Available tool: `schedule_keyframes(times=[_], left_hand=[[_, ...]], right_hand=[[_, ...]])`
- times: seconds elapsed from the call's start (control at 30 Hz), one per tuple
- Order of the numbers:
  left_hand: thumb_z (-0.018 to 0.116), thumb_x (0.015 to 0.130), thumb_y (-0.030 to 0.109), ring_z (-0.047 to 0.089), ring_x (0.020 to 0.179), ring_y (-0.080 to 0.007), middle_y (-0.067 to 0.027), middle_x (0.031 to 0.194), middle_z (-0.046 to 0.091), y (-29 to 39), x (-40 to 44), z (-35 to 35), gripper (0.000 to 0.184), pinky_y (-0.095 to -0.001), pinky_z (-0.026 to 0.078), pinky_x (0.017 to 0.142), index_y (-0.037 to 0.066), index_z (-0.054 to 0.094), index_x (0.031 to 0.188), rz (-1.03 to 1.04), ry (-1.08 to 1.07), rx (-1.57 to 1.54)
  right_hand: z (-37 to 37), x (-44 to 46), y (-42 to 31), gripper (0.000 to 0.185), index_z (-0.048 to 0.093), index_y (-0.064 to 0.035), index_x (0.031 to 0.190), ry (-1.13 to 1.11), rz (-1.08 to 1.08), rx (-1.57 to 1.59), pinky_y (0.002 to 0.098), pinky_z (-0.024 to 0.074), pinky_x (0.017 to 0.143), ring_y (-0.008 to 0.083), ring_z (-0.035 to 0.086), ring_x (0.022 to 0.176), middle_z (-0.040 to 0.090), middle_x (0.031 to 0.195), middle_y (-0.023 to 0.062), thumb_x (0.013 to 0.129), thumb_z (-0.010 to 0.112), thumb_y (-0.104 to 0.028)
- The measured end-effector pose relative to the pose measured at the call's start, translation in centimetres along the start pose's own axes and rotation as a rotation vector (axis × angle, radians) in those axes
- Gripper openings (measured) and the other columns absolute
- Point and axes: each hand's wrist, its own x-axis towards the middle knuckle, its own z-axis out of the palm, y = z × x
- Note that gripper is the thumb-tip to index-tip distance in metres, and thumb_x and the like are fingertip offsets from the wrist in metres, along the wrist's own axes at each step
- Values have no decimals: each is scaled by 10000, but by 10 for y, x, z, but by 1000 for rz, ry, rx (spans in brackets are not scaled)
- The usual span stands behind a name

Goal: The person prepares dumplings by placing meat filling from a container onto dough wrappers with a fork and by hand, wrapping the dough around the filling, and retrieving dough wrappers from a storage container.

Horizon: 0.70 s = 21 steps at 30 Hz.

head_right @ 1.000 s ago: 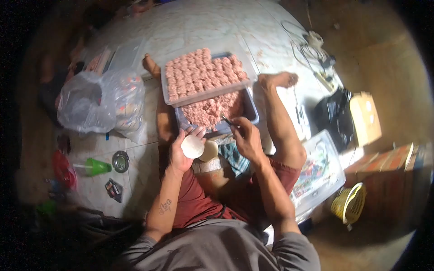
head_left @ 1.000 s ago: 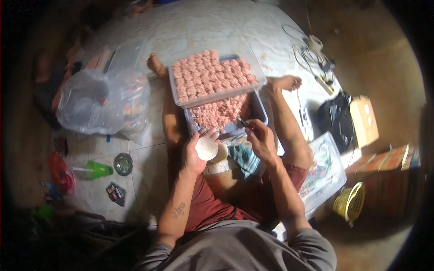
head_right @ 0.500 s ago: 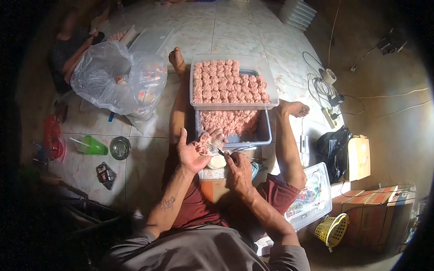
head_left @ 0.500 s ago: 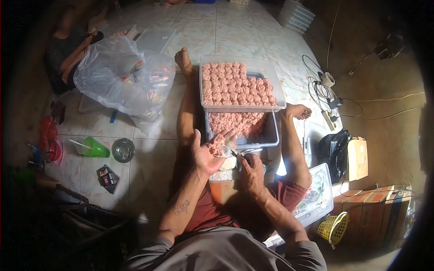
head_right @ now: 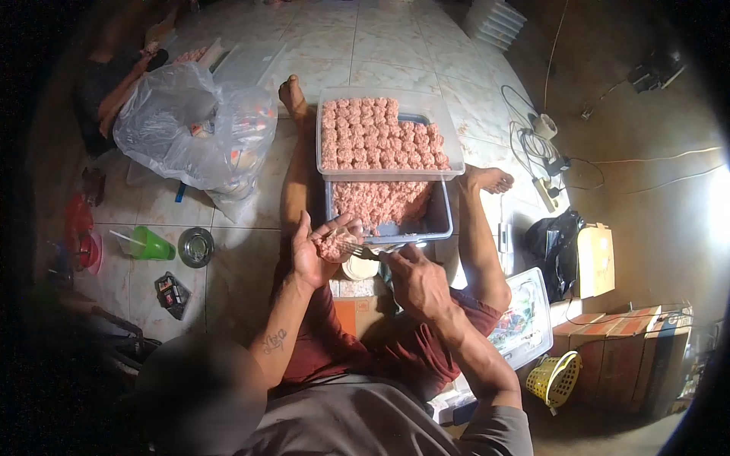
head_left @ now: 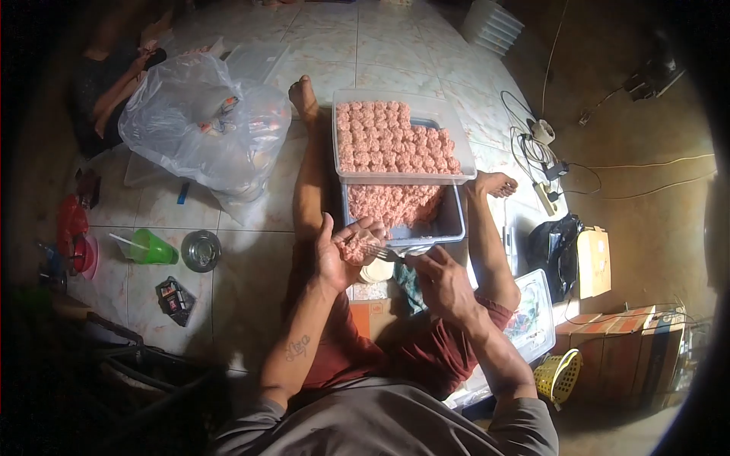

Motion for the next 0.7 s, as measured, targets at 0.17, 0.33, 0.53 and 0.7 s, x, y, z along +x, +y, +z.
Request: schedule_keyframes(times=[0.17, 0.33, 0.53, 0.7], left_hand=[[405, 969, 746, 654, 1187, -356, -240, 1263, 671, -2, -9, 11, 910, -520, 517, 1041, -84, 589, 1293, -253, 7, 34], [453, 951, 748, 651, 1174, -359, -217, 1244, 674, -14, -13, 6, 891, -504, 518, 1042, -73, 610, 1261, -303, 37, 35], [419, 1025, 637, 629, 1192, -339, -216, 1316, 633, -20, -20, 8, 745, -458, 521, 1021, -31, 580, 1315, -156, 35, 23], [444, 1049, 549, 680, 1104, -282, -142, 1169, 708, -26, -19, -12, 596, -445, 537, 989, 26, 609, 1286, -36, 114, 247]], right_hand=[[-5, 3, 18, 381, 661, -156, 1293, -222, -70, -142, 484, 573, 733, 409, 674, 878, 630, 1119, 183, 921, 582, -126], [4, -2, 20, 364, 655, -166, 1286, -184, -45, -165, 508, 570, 722, 384, 684, 897, 624, 1062, 153, 931, 581, -134], [2, -15, 10, 347, 664, -116, 1253, -19, 44, 81, 492, 571, 765, 415, 662, 900, 657, 1040, 170, 913, 596, -137], [8, -8, 20, 243, 697, -26, 1152, -54, 48, 147, 473, 534, 846, 395, 645, 966, 660, 1030, 203, 934, 594, -54]])
